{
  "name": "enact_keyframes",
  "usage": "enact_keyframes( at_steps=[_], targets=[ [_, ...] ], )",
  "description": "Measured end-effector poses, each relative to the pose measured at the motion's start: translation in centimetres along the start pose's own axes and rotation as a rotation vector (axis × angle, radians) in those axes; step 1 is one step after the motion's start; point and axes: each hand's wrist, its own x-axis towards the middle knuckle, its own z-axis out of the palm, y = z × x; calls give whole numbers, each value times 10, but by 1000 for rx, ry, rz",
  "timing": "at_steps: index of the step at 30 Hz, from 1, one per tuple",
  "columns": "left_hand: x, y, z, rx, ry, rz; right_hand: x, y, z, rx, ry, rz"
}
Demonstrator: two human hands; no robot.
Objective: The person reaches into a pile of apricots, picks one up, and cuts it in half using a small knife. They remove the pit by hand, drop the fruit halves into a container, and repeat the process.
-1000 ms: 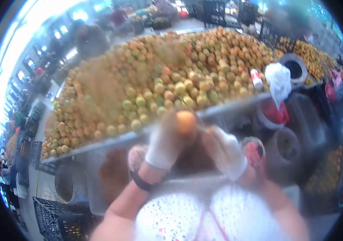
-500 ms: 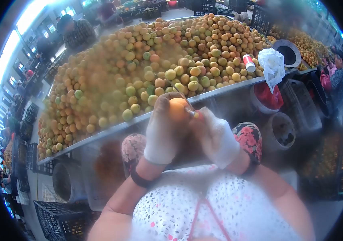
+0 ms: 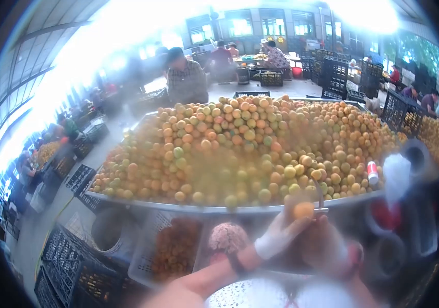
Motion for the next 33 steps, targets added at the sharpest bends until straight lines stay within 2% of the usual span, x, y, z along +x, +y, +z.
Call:
enact_keyframes(
  at_steps=[2, 3, 5, 6, 8, 9, 10, 11, 12, 13, 14, 16, 17, 19, 25, 27, 30, 32, 33],
  targets=[
    [-4, 9, -3, -500, -95, -337, -4, -6, 1, 252, -83, 227],
    [-7, 19, -2, -643, -70, -396, -9, -7, 7, 244, -92, 236],
    [-11, 12, -7, -614, -48, -363, -22, -12, 20, 54, -234, 156],
    [-12, 9, -10, -585, -37, -340, -26, -11, 23, 48, -239, 159],
    [-13, 9, -16, -667, -13, -271, -32, -8, 29, -446, -58, -210],
    [-13, 11, -15, -753, 11, -209, -31, -6, 29, -446, -56, -210],
    [-14, 13, -15, -762, 8, -221, -29, -3, 28, -570, 52, -263],
    [-15, 21, -13, -797, 95, -201, -31, 1, 23, -695, 183, -303],
    [-19, 26, -8, -836, 184, -206, -31, 3, 27, -786, 176, -343],
    [-22, 30, -4, -828, 168, -206, -37, 14, 37, -515, 166, -459],
    [-23, 34, -1, -822, 155, -213, -39, 10, 35, -549, 170, -312],
    [-24, 38, 4, -761, 83, -195, -29, 22, 21, -623, 106, -367],
    [-25, 37, 7, -784, 72, -239, -33, 19, 21, -843, 132, -381],
    [-23, 36, 9, -722, -1, -143, -30, 23, 22, -817, 142, -409],
    [-16, 36, 14, -675, 59, -167, -25, 18, 19, -822, 111, -441],
    [-15, 33, 15, -631, 66, -170, -21, 21, 15, -983, 142, -587],
    [-16, 26, 19, -547, 87, -135, -21, 18, 14, -1084, 173, -602],
    [-17, 28, 21, -595, -10, -262, -18, 21, 11, -1171, 203, -595],
    [-14, 22, 22, -553, 4, -219, -14, 23, 9, -1259, 247, -584]
  ],
)
